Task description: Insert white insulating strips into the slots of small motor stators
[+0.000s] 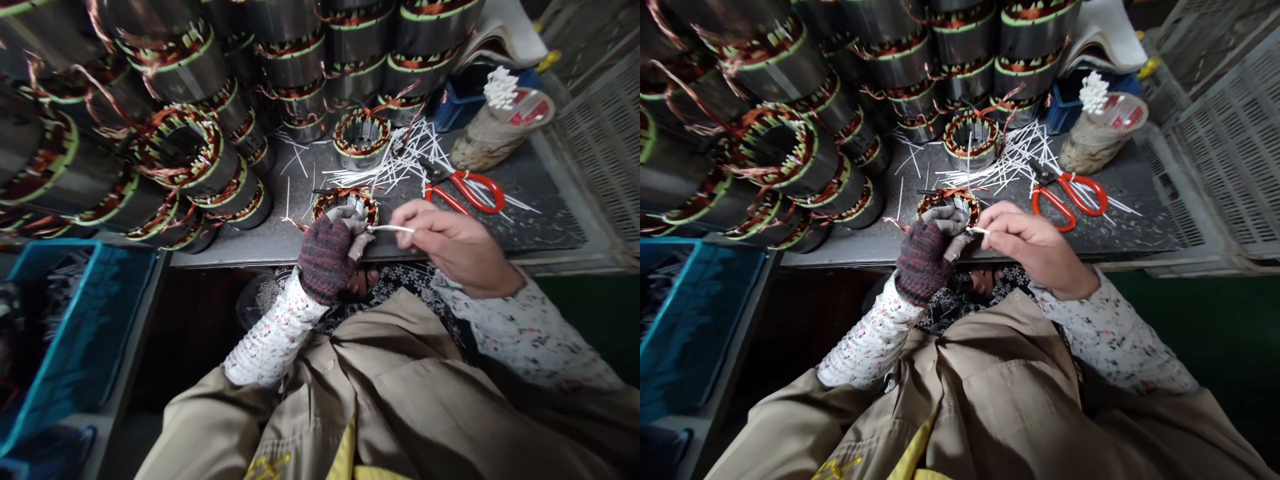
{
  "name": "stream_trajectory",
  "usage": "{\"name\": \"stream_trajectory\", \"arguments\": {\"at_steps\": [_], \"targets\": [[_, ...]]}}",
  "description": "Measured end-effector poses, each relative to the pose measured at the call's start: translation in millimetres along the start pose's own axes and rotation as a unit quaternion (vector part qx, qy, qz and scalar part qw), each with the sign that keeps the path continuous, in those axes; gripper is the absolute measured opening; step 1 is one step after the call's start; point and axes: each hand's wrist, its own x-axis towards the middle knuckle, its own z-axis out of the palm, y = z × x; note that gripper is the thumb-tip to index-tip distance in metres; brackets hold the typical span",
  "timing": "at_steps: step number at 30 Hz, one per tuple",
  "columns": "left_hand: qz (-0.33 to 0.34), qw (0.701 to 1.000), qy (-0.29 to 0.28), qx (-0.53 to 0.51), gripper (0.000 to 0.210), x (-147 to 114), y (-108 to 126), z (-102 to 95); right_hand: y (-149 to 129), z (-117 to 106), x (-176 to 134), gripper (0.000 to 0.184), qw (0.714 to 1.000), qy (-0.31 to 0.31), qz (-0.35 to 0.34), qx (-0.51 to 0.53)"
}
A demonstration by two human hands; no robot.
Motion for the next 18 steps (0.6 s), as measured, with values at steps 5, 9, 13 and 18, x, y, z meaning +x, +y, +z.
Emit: {"name": "stream_trajectory", "arguments": {"at_steps": [5,9,13,18], "targets": [[0.066,0.997,-0.014,0.044,0.012,-5,-9,-0.5,6,3,-15,0.046,0.992,-0.009,0.082,0.092],[0.067,0.995,-0.012,0.068,0.009,-8,-1,15.7,0,8,8,0.043,0.991,0.068,0.042,0.108],[0.068,0.993,-0.034,0.090,0.013,-9,17,26.0,18,25,54,0.035,0.987,0.109,0.024,0.115],[0.143,0.975,-0.093,0.142,0.033,1,8,-15.2,39,26,33,0.022,0.946,0.207,-0.177,-0.176]]}}
